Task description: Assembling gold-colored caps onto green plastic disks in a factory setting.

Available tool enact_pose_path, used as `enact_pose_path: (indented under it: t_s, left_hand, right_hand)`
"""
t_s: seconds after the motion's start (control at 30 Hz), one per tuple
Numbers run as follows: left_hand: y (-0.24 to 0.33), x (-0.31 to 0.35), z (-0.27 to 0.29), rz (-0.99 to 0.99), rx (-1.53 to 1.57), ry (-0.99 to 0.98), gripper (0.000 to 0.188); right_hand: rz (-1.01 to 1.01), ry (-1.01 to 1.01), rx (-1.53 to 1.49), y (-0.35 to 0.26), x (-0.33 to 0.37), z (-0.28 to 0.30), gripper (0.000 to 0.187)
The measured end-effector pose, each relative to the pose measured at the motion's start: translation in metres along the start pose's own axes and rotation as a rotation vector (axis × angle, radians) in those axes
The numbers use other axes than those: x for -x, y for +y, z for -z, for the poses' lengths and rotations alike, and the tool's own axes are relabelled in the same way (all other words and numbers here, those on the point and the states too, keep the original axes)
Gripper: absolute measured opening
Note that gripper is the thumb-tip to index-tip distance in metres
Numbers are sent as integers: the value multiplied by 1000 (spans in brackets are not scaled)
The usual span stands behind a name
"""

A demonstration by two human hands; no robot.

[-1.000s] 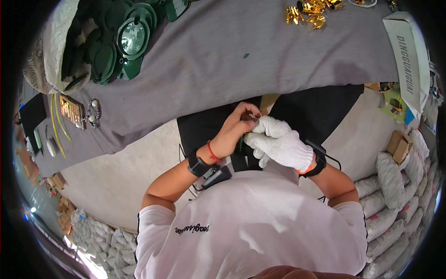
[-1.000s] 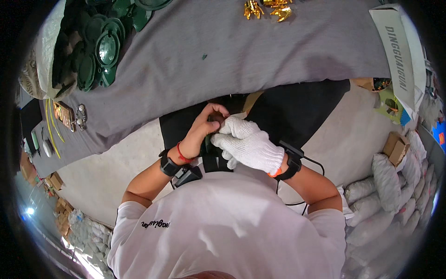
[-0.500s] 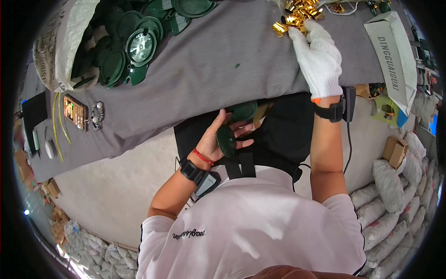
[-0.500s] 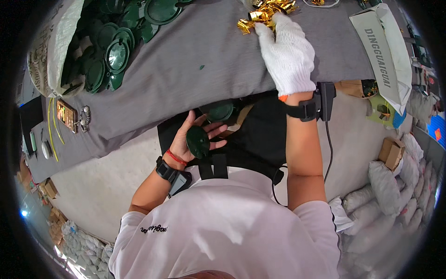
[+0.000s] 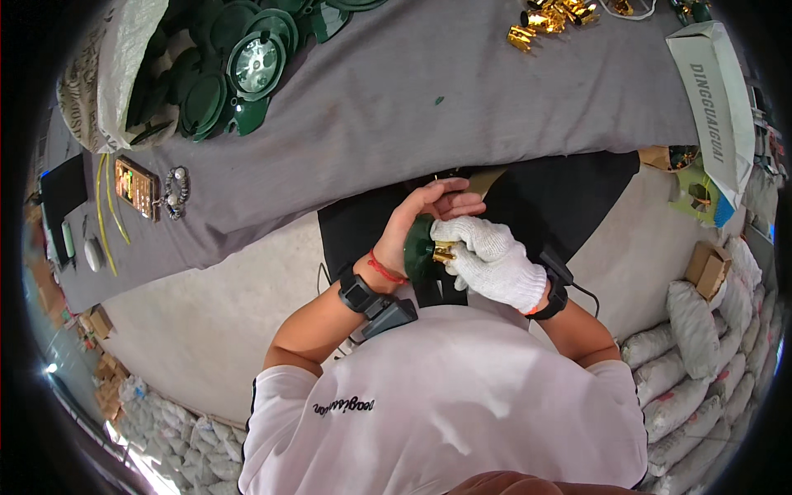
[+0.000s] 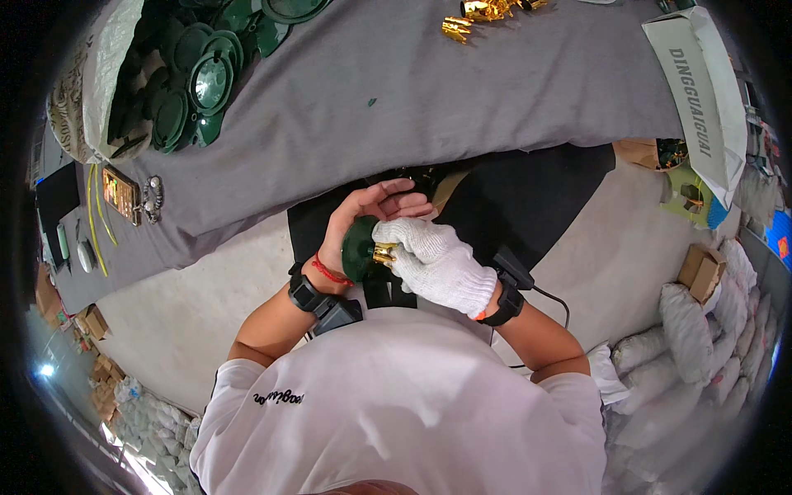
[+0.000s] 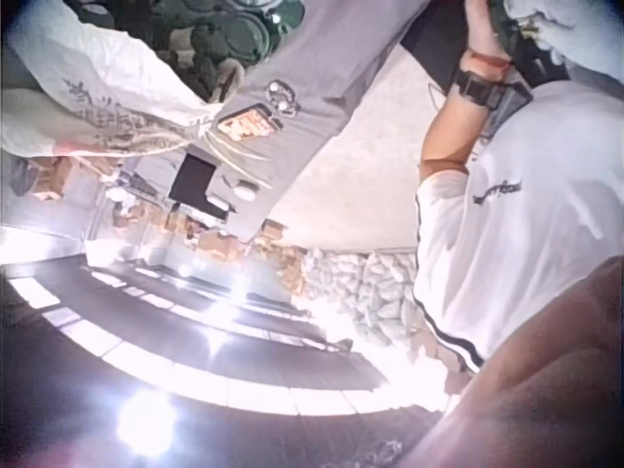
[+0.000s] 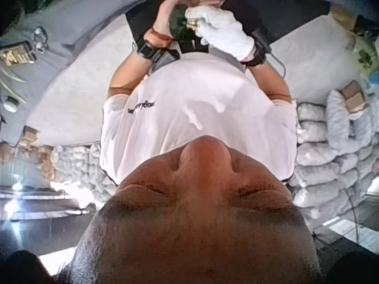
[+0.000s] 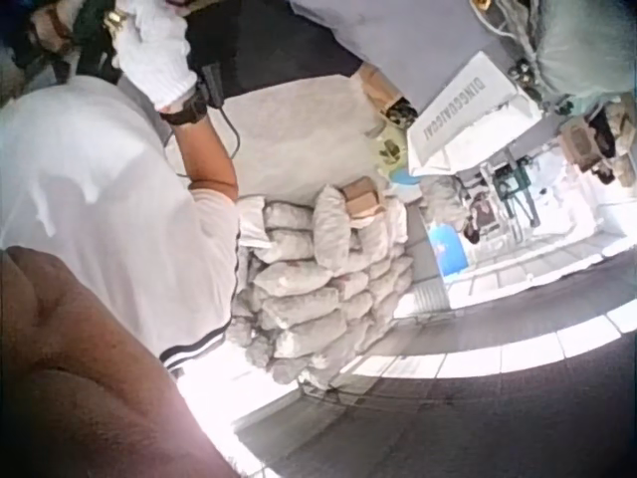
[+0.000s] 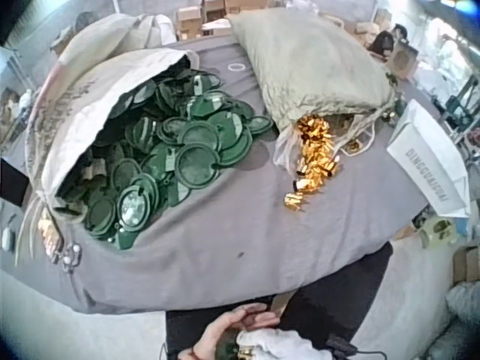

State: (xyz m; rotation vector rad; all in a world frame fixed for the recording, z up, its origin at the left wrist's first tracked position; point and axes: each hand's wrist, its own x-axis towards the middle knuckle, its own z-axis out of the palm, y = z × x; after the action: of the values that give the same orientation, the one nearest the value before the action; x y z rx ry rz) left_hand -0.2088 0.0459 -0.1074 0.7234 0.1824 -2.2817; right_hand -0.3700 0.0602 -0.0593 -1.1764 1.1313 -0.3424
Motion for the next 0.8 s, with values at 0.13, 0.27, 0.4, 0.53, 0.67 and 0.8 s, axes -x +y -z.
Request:
enact_pose_path:
  t_s: [0.13, 0.27, 0.4, 0.53, 0.67, 0.8]
  left_hand:
    - [-1, -5, 8, -5, -17, -9, 47]
    - [-1, -7, 9, -16, -94, 28, 49]
    - [-1, -9, 5, -154, -421, 69, 53]
    - [4, -8, 2, -154, -357, 19, 57]
    - [11, -7, 10, -327, -780, -80, 61]
    - [23, -5, 20, -322, -1037, 58, 52]
  right_hand:
    - [285, 123, 226, 7, -2, -5, 31]
    - [382, 78, 859, -2, -6, -3, 32]
    - [386, 23, 834, -4, -14, 3, 23]
    - [156, 55, 203, -12, -23, 3, 14]
    - [-571, -207, -510, -9, -31, 12, 12]
    - [-526, 143, -354, -11, -39, 17, 16]
